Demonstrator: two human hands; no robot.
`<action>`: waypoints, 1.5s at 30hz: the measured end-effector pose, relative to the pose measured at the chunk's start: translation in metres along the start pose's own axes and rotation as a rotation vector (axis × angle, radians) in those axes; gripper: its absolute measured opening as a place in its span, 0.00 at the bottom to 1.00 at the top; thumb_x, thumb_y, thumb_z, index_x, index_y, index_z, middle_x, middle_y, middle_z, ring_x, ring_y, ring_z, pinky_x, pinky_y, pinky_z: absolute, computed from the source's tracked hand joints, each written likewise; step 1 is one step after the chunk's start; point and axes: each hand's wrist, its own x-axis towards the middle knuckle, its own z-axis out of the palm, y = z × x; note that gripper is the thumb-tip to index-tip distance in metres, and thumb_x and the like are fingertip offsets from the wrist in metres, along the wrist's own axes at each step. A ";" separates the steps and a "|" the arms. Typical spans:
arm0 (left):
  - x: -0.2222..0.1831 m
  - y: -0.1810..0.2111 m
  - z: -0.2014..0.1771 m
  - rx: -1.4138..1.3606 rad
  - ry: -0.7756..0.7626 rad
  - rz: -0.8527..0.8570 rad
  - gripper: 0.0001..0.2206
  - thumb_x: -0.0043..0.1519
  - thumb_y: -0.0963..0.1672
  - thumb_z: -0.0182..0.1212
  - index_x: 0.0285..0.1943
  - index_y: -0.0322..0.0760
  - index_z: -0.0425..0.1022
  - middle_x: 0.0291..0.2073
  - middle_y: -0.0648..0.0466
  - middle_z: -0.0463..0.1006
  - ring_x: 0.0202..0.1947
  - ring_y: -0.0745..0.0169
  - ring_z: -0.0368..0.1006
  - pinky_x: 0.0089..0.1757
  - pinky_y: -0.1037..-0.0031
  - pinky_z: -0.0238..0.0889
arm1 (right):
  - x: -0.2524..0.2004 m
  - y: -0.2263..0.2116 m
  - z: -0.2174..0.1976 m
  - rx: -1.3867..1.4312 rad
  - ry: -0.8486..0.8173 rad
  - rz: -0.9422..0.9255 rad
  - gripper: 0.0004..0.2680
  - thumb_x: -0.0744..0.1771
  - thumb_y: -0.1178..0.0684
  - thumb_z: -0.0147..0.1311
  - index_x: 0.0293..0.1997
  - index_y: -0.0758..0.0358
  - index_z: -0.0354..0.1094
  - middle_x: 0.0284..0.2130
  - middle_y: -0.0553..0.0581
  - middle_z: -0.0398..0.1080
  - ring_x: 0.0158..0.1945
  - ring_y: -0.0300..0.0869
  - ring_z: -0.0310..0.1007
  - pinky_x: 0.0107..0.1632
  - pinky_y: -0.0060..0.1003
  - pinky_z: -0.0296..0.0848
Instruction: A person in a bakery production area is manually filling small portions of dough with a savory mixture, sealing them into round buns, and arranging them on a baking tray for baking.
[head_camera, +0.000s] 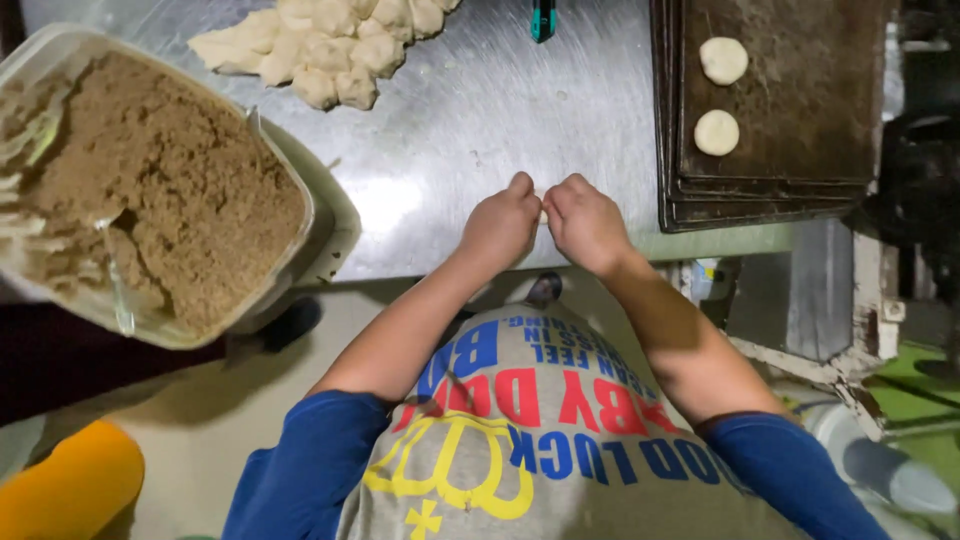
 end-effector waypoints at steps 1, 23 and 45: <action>0.001 -0.005 0.009 0.012 0.002 -0.011 0.05 0.61 0.38 0.61 0.39 0.26 0.79 0.39 0.45 0.71 0.24 0.38 0.75 0.28 0.55 0.73 | -0.001 0.009 0.003 0.011 0.000 -0.012 0.07 0.71 0.50 0.51 0.38 0.59 0.71 0.33 0.55 0.69 0.36 0.53 0.75 0.36 0.45 0.76; 0.017 -0.014 0.014 0.226 0.014 -0.244 0.06 0.62 0.46 0.64 0.42 0.42 0.80 0.35 0.56 0.73 0.36 0.45 0.78 0.39 0.60 0.74 | 0.040 0.046 0.003 0.181 -0.050 -0.328 0.07 0.69 0.49 0.52 0.41 0.57 0.75 0.32 0.53 0.71 0.40 0.49 0.76 0.41 0.42 0.76; 0.007 -0.020 -0.023 0.254 0.162 0.097 0.17 0.65 0.50 0.58 0.58 0.40 0.78 0.40 0.53 0.71 0.44 0.48 0.66 0.45 0.57 0.60 | 0.007 0.002 -0.011 -0.050 0.011 -0.070 0.09 0.70 0.47 0.54 0.42 0.61 0.76 0.46 0.56 0.66 0.54 0.56 0.66 0.47 0.47 0.75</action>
